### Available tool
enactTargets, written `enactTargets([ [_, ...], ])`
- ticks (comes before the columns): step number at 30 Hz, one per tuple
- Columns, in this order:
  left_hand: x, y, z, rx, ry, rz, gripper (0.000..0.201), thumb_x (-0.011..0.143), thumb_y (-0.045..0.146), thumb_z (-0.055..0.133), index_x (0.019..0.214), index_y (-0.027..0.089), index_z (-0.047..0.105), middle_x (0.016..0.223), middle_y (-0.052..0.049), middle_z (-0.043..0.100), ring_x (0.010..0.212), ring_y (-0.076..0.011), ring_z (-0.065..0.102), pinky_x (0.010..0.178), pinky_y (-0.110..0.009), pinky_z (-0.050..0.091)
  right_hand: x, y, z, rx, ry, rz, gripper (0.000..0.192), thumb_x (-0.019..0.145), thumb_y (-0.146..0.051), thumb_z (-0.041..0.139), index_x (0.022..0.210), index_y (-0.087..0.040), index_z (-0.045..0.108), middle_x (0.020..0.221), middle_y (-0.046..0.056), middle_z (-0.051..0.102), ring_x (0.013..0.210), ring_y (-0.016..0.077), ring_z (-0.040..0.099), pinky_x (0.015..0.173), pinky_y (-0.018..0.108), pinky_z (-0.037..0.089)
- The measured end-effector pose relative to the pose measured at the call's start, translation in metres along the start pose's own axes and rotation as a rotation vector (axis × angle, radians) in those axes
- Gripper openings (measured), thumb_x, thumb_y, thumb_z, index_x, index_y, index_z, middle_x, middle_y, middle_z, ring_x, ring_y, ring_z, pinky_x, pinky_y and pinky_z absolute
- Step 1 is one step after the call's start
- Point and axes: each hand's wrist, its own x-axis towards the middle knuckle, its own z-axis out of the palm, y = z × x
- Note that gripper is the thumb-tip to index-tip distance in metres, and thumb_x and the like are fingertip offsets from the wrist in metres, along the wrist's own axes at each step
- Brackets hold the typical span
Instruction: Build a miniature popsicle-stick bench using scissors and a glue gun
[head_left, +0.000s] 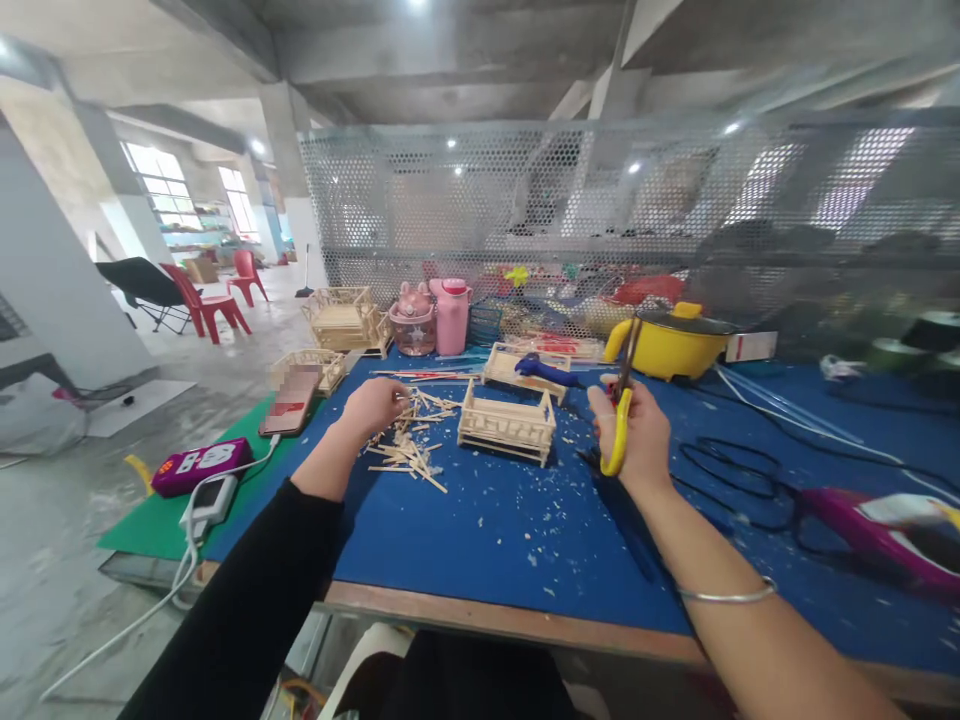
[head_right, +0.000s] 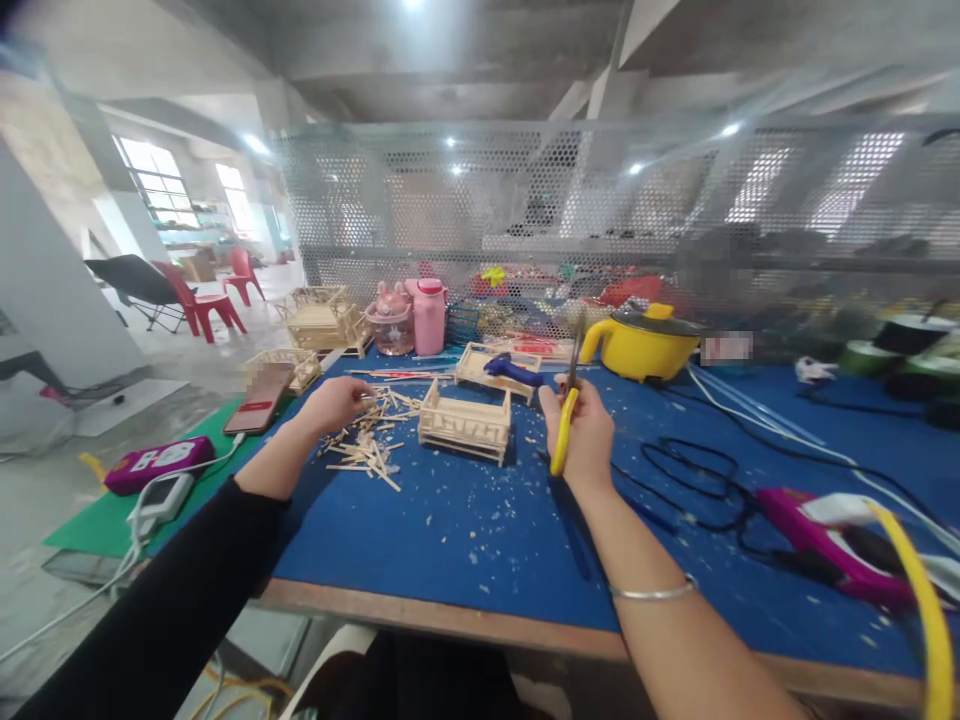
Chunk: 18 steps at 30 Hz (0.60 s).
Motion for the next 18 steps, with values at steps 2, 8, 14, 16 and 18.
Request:
enactTargets([
  [2, -0.006, 0.003, 0.005, 0.029, -0.064, 0.034, 0.026, 0.077, 0.039, 0.054, 0.089, 0.027, 0.073, 0.086, -0.005, 0.07, 0.078, -0.0197, 0.062, 0.066, -0.027, 0.044, -0.005, 0.005, 0.0, -0.017, -0.015, 0.011, 0.038, 0.073, -0.046, 0.061, 0.099, -0.017, 0.06, 0.066, -0.001, 0.055, 0.056, 0.0143, 0.053, 0.058, 0.029, 0.046],
  [8, -0.01, 0.02, 0.022, 0.113, -0.195, 0.098, 0.021, 0.073, 0.029, 0.055, 0.082, 0.026, 0.073, 0.089, -0.005, 0.071, 0.085, -0.0219, 0.063, 0.067, -0.027, 0.044, -0.012, 0.0, 0.001, 0.059, -0.018, 0.08, 0.038, 0.072, -0.044, 0.063, 0.1, -0.018, 0.059, 0.068, -0.001, 0.055, 0.057, 0.0144, 0.052, 0.059, 0.029, 0.047],
  [14, -0.014, 0.02, 0.02, 0.11, -0.053, 0.056, 0.026, 0.081, 0.024, 0.041, 0.083, 0.022, 0.066, 0.087, -0.007, 0.07, 0.082, -0.0204, 0.062, 0.066, -0.026, 0.043, -0.014, 0.0, 0.001, 0.072, -0.026, 0.019, 0.035, 0.074, -0.043, 0.061, 0.098, -0.018, 0.058, 0.07, -0.001, 0.056, 0.06, 0.0137, 0.052, 0.062, 0.027, 0.046],
  [16, -0.014, 0.018, 0.019, 0.077, 0.014, -0.006, 0.028, 0.084, 0.024, 0.037, 0.09, 0.022, 0.064, 0.087, -0.007, 0.07, 0.082, -0.0207, 0.063, 0.066, -0.026, 0.043, -0.013, 0.003, 0.001, 0.084, -0.021, 0.048, 0.036, 0.074, -0.045, 0.06, 0.098, -0.018, 0.057, 0.071, -0.001, 0.055, 0.059, 0.0132, 0.051, 0.059, 0.026, 0.046],
  [18, -0.014, 0.015, 0.019, 0.031, 0.036, -0.015, 0.027, 0.083, 0.024, 0.039, 0.096, 0.021, 0.063, 0.087, -0.008, 0.07, 0.082, -0.0212, 0.063, 0.067, -0.027, 0.043, -0.013, 0.004, 0.0, 0.085, -0.014, 0.067, 0.036, 0.074, -0.045, 0.06, 0.098, -0.019, 0.057, 0.07, -0.001, 0.055, 0.058, 0.0128, 0.051, 0.056, 0.025, 0.046],
])
